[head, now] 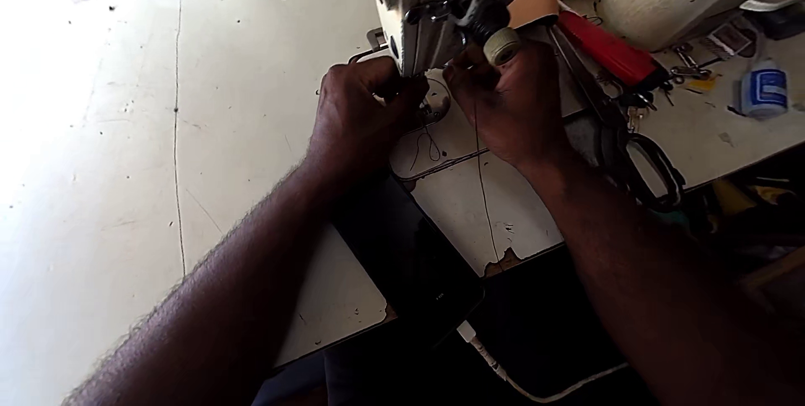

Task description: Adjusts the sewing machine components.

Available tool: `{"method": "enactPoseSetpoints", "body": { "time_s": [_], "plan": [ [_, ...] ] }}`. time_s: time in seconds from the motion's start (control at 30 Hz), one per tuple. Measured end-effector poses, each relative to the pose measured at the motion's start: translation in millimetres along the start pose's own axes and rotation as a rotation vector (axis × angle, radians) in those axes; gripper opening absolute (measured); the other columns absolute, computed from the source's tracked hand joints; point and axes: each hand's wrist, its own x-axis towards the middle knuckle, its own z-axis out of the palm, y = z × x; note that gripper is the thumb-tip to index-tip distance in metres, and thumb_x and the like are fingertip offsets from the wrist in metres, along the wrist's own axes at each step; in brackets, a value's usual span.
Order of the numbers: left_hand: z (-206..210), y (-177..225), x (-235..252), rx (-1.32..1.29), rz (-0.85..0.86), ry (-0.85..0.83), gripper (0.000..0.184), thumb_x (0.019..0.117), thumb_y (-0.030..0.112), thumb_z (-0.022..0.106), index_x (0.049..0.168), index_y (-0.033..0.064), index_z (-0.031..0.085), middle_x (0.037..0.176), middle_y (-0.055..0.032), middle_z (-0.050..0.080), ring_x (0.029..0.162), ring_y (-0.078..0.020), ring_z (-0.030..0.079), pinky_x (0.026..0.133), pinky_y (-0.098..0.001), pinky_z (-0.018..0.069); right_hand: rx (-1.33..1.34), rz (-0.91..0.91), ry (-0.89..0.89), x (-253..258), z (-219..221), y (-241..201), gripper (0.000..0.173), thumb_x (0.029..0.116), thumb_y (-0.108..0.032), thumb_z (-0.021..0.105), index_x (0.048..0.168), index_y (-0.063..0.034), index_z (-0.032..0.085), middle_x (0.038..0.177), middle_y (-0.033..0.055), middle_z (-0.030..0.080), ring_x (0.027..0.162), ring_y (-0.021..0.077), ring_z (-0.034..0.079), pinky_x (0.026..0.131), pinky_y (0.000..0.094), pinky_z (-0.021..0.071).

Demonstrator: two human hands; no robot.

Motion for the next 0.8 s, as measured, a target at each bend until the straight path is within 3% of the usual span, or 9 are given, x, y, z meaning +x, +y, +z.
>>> {"method": "enactPoseSetpoints", "body": {
  "time_s": [0.33, 0.63, 0.8],
  "plan": [
    [1.6, 0.7, -1.4, -0.004, -0.029, 0.017, 0.017, 0.1005, 0.027, 0.069, 0.09, 0.0145, 0.071, 0.077, 0.0079, 0.07, 0.065, -0.0001, 0.065, 0.058, -0.021, 0.054, -0.034, 0.002, 0.022, -0.7, -0.9, -1.2, 0.006, 0.0934, -0.018, 0.07, 0.093, -0.0123, 0.07, 0.072, -0.0046, 0.065, 0.058, 0.0012, 0.058, 0.054, 0.0202, 0.0496],
    [2.9, 4.0, -1.7, 0.026, -0.033, 0.03, 0.014, 0.1007, 0.027, 0.068, 0.096, 0.0151, 0.074, 0.083, 0.0083, 0.073, 0.07, 0.001, 0.067, 0.062, -0.0205, 0.0558, -0.052, 0.039, -0.013, -0.4, -1.8, -3.8, 0.006, 0.0937, -0.019, 0.07, 0.093, -0.0138, 0.07, 0.075, -0.0049, 0.067, 0.061, 0.0014, 0.062, 0.057, 0.0209, 0.0532],
    [3.3, 3.3, -1.9, 0.005, -0.03, 0.029, 0.011, 0.1002, 0.025, 0.069, 0.096, 0.0149, 0.074, 0.082, 0.0079, 0.073, 0.07, -0.0009, 0.067, 0.062, -0.0225, 0.0568, -0.147, 0.046, -0.185, -0.1, -1.4, -4.7, 0.01, 0.0953, -0.028, 0.07, 0.091, -0.0184, 0.073, 0.072, -0.0065, 0.065, 0.063, 0.007, 0.06, 0.06, 0.0331, 0.0505]
  ]
}}
